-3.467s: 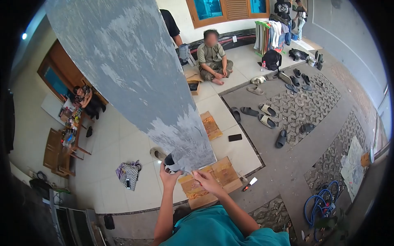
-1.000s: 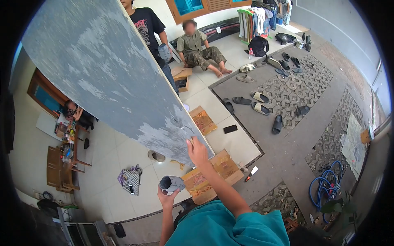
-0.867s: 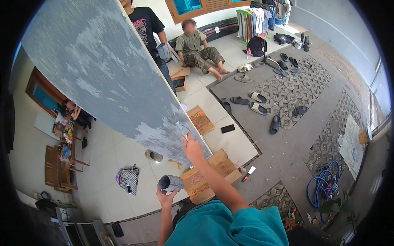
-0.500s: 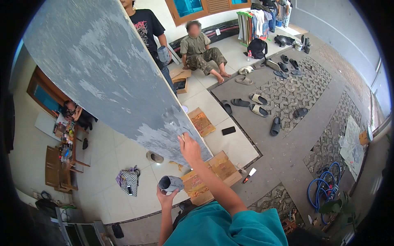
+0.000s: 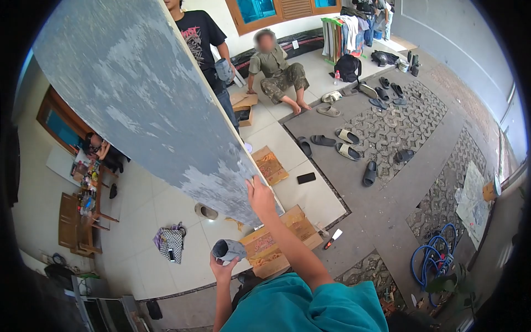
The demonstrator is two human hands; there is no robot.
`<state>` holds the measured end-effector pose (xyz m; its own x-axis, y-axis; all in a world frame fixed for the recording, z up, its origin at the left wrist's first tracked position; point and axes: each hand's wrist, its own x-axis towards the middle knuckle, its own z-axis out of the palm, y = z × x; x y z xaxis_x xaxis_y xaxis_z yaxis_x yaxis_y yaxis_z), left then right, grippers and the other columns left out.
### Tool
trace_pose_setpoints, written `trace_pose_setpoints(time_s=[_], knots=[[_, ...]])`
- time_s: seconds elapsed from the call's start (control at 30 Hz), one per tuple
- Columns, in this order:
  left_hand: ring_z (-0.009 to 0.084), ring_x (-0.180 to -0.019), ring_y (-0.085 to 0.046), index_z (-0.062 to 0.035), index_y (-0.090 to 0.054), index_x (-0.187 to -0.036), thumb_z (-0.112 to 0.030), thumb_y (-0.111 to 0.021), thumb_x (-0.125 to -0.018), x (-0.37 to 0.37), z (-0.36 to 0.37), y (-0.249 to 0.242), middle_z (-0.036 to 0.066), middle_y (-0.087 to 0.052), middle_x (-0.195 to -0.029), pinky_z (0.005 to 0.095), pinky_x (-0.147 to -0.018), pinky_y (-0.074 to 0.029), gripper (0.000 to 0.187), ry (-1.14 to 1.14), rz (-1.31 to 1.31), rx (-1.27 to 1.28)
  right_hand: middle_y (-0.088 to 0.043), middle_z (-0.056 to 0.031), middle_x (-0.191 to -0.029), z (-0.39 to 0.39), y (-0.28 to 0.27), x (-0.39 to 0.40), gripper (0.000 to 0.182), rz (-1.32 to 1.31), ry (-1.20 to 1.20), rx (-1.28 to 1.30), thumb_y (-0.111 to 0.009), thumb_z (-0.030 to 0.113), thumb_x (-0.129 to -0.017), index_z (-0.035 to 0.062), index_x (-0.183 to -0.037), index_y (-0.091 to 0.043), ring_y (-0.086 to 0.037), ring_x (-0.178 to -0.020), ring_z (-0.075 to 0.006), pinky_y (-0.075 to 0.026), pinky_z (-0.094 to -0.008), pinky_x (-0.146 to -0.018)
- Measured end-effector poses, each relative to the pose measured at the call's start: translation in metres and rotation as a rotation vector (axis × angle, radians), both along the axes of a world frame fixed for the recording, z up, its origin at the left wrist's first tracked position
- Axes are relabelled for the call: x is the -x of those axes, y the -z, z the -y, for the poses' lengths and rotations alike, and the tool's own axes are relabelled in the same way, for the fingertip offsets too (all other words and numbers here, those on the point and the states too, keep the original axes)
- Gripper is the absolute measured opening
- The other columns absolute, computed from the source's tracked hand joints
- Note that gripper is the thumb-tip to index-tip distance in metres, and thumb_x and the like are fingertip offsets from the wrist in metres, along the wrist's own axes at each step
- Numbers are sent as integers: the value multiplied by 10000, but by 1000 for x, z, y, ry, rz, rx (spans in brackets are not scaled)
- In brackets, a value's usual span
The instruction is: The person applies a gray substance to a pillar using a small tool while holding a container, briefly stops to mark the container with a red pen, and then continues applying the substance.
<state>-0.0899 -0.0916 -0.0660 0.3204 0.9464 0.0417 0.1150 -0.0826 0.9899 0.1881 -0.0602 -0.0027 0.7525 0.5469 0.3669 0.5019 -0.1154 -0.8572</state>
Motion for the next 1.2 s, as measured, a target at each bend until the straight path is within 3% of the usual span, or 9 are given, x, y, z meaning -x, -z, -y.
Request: trace_pose_setpoints(time_s=[0.07,0.17,0.4,0.6,0.67,0.87,0.97,1.07,1.2], knots=[[250,-1049,-624,35,-476,-1235,-6,-883,-600,2,2,3,145,-600,-1139,382,-933,-522,756,2,-5,-5,-619,-270,-687,-8,8,-6,310,-13,15,232,-531,342,-972,31,-972,-533,-622,-697,-477,-479,-547,-580],[255,-1055,-625,41,-476,-1237,-17,-881,-597,-4,1,-10,155,-601,-1149,387,-937,-521,760,24,-9,-27,-610,-286,-701,12,24,2,288,-22,43,317,-563,287,-962,3,-1007,-555,-616,-686,-477,-472,-528,-566],[238,-1061,-619,27,-488,-1246,9,-869,-602,-6,-19,-13,135,-597,-1164,370,-938,-522,749,53,-15,-57,-633,-282,-728,0,-10,2,334,-5,5,36,-515,350,-976,20,-1023,-528,-623,-699,-487,-498,-562,-621],[237,-1062,-619,26,-488,-1243,6,-868,-607,-14,-28,-14,132,-597,-1163,369,-935,-522,742,86,35,-64,-635,-273,-727,0,7,5,327,75,75,217,-529,342,-972,24,-1049,-534,-628,-706,-478,-501,-553,-618],[238,-1063,-619,22,-488,-1244,9,-868,-603,-10,-27,-11,131,-596,-1165,367,-935,-522,746,81,48,-70,-636,-265,-723,19,20,10,318,-29,12,377,-539,336,-969,28,-1046,-535,-627,-697,-473,-498,-546,-606],[243,-1066,-620,18,-488,-1247,11,-868,-600,-6,-23,-3,134,-595,-1167,370,-934,-523,750,52,44,-41,-640,-257,-726,15,-13,6,342,29,-18,127,-548,358,-963,23,-1033,-542,-630,-697,-470,-485,-544,-593],[240,-1042,-629,32,-488,-1241,-48,-880,-592,-9,-19,-1,134,-613,-1132,367,-924,-514,763,32,87,-28,-639,-257,-723,-3,-16,-3,342,88,19,172,-547,356,-964,19,-1017,-550,-629,-697,-469,-485,-541,-595],[241,-1064,-619,16,-490,-1239,7,-871,-593,-11,-18,-2,127,-593,-1162,372,-932,-528,750,46,85,-27,-641,-262,-742,4,19,-3,343,9,61,328,-544,348,-966,18,-1058,-565,-626,-698,-466,-488,-536,-601],[243,-1067,-618,17,-490,-1239,7,-871,-596,-8,-16,-1,130,-593,-1163,374,-934,-528,748,12,58,-48,-643,-266,-758,24,35,0,366,-42,12,282,-537,349,-969,20,-1127,-568,-630,-713,-465,-492,-537,-614]])
